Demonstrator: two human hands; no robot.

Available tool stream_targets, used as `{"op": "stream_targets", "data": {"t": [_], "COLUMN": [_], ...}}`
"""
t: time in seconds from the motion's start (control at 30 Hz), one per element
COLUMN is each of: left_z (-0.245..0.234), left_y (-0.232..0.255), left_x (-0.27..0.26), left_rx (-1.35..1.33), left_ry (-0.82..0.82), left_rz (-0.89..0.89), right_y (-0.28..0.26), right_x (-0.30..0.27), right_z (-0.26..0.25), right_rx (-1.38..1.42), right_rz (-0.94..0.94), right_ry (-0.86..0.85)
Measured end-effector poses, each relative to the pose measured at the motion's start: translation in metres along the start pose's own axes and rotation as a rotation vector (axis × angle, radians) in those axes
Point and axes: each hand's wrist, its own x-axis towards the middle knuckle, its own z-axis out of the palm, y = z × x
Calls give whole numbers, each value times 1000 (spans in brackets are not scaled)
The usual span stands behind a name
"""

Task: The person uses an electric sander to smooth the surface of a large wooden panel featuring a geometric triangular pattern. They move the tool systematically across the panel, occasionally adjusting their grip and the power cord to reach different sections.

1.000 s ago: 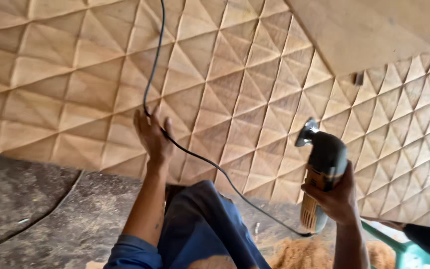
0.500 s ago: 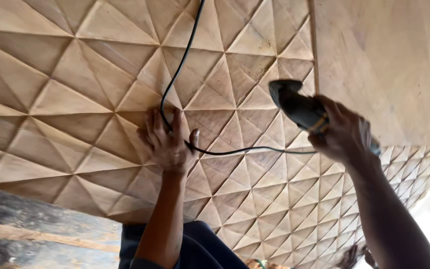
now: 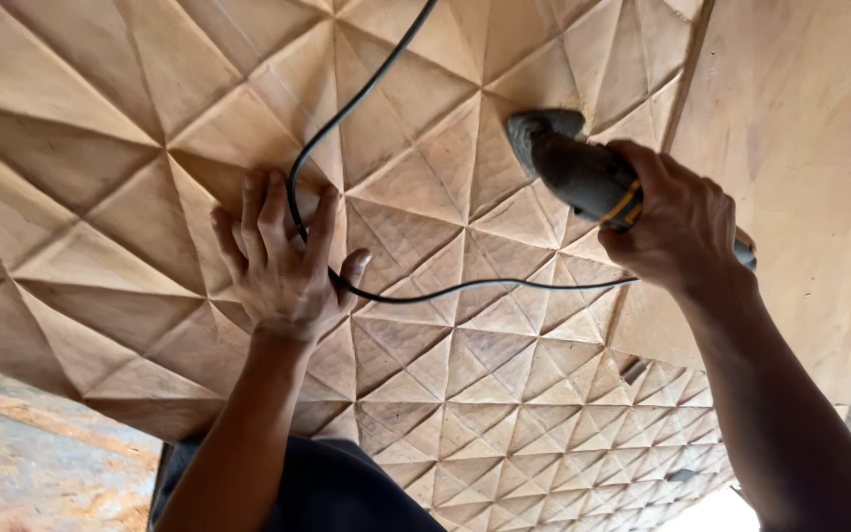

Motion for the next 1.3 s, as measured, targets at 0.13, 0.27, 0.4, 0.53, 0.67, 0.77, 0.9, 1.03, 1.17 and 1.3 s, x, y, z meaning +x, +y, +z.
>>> {"op": "stream_targets", "data": {"t": [0.13,0.27,0.4,0.53,0.67,0.77,0.9,1.03,1.17,1.3], "left_z": [-1,2,3,1,-3,0,1,1,1,3], "left_y": [1,0,-3,1,-4,2,-4,-3,-5,-3], "left_x": [-3,-4,-5,-4,0,-6,-5,-7,-3,-7], "left_rx": [-17,-32,-17,-58,-53,-74,-71,-81,-52,-51], "left_ry": [2,14,-18,-43,-6,-53,-46,-49,-59,-41], "left_rz": [-8,-4,-11,-27,-10,-10,2,-10,-2,-4], "right_y": [-2,-8,-12,-13,-14,-6,-7,-1,2,0], "right_x": [6,16,33,27,19,4,-5,-21,-21,-30], "right_z": [-4,-14,-18,-23,-16,-7,13,22,32,45], "right_rx": [-83,-173,-189,-238,-104,-21,43,76,115,179], "right_rz": [-35,-40,-56,48,32,90,89,107,132,85], "right_ry": [31,-84,-49,-187,-97,-13,55,80,159,217]}}
